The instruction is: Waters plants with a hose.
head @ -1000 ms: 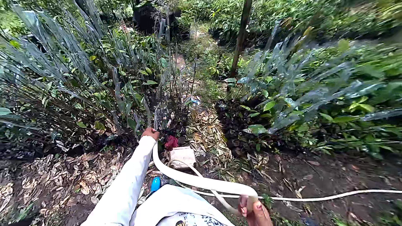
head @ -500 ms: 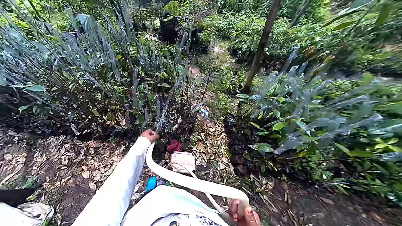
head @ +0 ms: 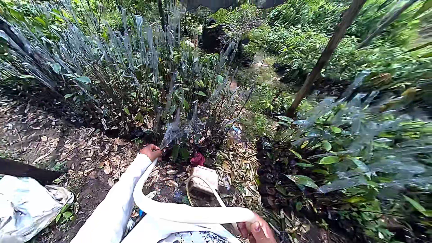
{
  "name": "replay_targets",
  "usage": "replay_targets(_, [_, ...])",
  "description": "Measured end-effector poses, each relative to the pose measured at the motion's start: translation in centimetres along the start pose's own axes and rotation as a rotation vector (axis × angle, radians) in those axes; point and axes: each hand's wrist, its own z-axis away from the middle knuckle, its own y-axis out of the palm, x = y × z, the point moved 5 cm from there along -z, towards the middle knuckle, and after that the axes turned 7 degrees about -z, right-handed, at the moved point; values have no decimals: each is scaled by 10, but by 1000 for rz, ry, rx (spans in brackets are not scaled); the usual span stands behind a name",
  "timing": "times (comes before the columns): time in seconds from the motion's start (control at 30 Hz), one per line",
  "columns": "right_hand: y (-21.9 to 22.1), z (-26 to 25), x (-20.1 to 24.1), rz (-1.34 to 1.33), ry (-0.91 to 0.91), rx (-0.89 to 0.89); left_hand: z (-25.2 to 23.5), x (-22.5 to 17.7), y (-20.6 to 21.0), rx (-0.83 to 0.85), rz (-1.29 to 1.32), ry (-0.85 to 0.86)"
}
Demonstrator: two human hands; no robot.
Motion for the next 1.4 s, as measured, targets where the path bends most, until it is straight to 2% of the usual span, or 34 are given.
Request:
replay_targets(0.17, [38, -8, 1, 16, 5, 65, 4, 32, 4, 115, 98, -15])
replay_targets(0.3, [79, -12, -11, 29, 41, 39, 1, 77, -8, 177, 174, -34])
replay_targets(0.53, [178, -20, -26, 132, 105, 100, 5, 166, -71, 158, 325, -103])
replay_targets(0.7, [258, -26, -39, 164, 129, 145, 4, 212, -125, 154, 382, -62])
replay_targets(0.8, [289, -25, -41, 180, 148, 123, -2, 231, -148, 143, 377, -99])
replay_targets(1.0, [318, -29, -47, 136, 181, 94, -11, 241, -176, 139, 403, -131])
replay_targets(1.3, [335, -73, -59, 48, 197, 106, -24, 248, -175, 321, 326, -176])
replay_targets(1.4, [334, -91, -68, 31, 187, 136, -33, 249, -182, 287, 358, -206])
